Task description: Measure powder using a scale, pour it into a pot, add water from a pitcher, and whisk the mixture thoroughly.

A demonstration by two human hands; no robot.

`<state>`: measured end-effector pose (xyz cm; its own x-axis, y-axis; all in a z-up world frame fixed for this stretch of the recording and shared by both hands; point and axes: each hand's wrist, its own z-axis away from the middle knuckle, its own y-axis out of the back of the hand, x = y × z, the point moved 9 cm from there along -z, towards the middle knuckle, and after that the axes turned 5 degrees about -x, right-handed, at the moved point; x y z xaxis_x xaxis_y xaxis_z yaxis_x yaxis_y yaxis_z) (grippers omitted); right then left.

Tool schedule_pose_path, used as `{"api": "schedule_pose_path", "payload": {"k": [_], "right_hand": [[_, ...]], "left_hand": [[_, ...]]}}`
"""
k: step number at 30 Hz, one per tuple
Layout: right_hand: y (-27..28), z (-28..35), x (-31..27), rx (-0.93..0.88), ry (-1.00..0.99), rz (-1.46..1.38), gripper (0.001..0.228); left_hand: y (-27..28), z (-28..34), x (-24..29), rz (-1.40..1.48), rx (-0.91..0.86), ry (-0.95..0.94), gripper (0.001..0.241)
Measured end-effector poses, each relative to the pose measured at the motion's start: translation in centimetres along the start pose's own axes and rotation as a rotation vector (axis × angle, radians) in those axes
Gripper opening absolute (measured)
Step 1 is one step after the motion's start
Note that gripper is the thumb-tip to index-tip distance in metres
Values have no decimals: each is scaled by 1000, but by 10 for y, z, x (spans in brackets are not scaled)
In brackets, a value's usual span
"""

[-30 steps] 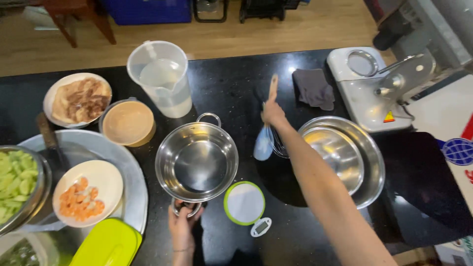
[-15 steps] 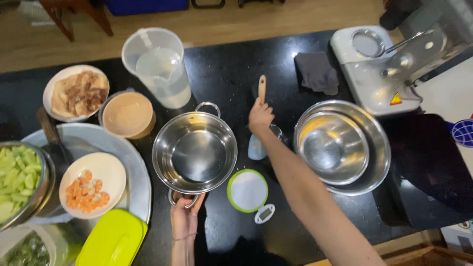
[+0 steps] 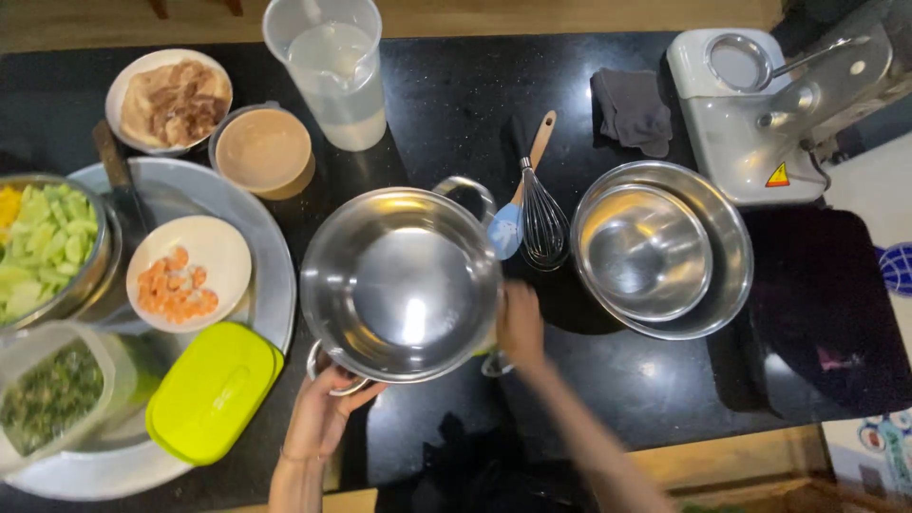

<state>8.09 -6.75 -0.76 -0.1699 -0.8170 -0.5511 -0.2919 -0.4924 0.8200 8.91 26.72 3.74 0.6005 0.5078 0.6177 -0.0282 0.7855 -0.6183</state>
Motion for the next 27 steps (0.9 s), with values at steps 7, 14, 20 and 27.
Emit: {"api": "schedule_pose_path", "payload": {"k": [7, 14, 20, 27], "right_hand": [[-1, 114, -2, 3, 21, -440, 39], [-18, 167, 24, -116, -86, -534, 26], [19, 192, -39, -197, 170, -393, 48], [5, 188, -52, -135, 378, 35, 62]], "left_hand": [[5, -22, -70, -128, -121, 207, 56], [-5, -14, -83, -202, -51, 236, 52], [8, -41, -78, -206, -122, 148, 42], [0, -9, -69, -334, 158, 95, 65]]}}
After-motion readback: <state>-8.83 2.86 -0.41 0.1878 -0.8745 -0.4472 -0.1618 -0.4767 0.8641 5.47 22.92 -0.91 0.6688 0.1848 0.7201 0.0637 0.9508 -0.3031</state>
